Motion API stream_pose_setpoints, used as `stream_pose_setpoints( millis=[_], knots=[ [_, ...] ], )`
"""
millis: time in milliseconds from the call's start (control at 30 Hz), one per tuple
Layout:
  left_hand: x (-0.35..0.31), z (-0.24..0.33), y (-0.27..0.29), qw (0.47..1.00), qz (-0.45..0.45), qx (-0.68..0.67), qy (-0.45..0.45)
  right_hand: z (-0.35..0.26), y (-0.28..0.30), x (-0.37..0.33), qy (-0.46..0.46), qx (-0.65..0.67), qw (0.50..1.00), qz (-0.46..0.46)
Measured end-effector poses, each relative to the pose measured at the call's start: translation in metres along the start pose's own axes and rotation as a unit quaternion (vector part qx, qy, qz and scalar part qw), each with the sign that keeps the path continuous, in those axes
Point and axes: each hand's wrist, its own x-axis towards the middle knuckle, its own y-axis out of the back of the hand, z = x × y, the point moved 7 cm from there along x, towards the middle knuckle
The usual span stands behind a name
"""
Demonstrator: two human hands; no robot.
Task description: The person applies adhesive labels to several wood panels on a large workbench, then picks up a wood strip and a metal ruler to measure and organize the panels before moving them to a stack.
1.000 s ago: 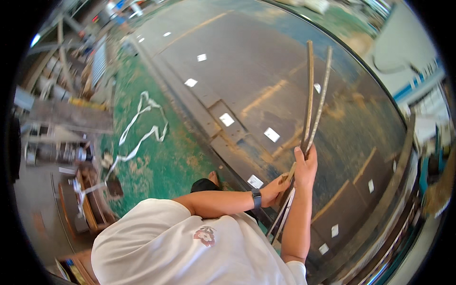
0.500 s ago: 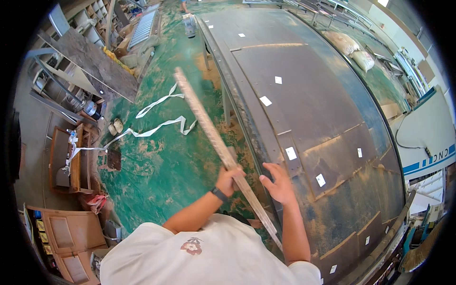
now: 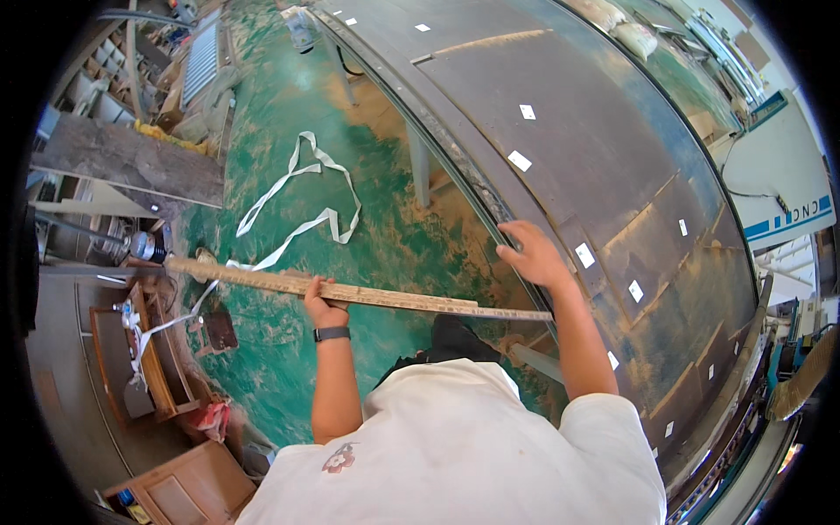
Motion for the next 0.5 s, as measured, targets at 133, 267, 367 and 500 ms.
stream_pose_setpoints(
  millis=[133, 267, 367, 500],
  knots=[
    [0.078, 0.044, 0.014, 0.999, 0.036, -0.001, -0.030, 0.023, -0.009, 0.099, 0.013, -0.012, 0.999, 0.047],
    [0.130, 0.108, 0.008, 0.988, 0.138, 0.021, -0.064, 0.039, -0.026, 0.221, 0.011, -0.041, 0.995, 0.086],
    [0.167, 0.173, 0.023, 0.970, 0.217, 0.022, -0.109, 0.063, -0.049, 0.322, 0.000, -0.072, 0.992, 0.099],
    [0.192, 0.263, 0.010, 0.944, 0.245, -0.004, -0.220, 0.081, -0.080, 0.456, -0.066, -0.180, 0.979, 0.073]
  ],
)
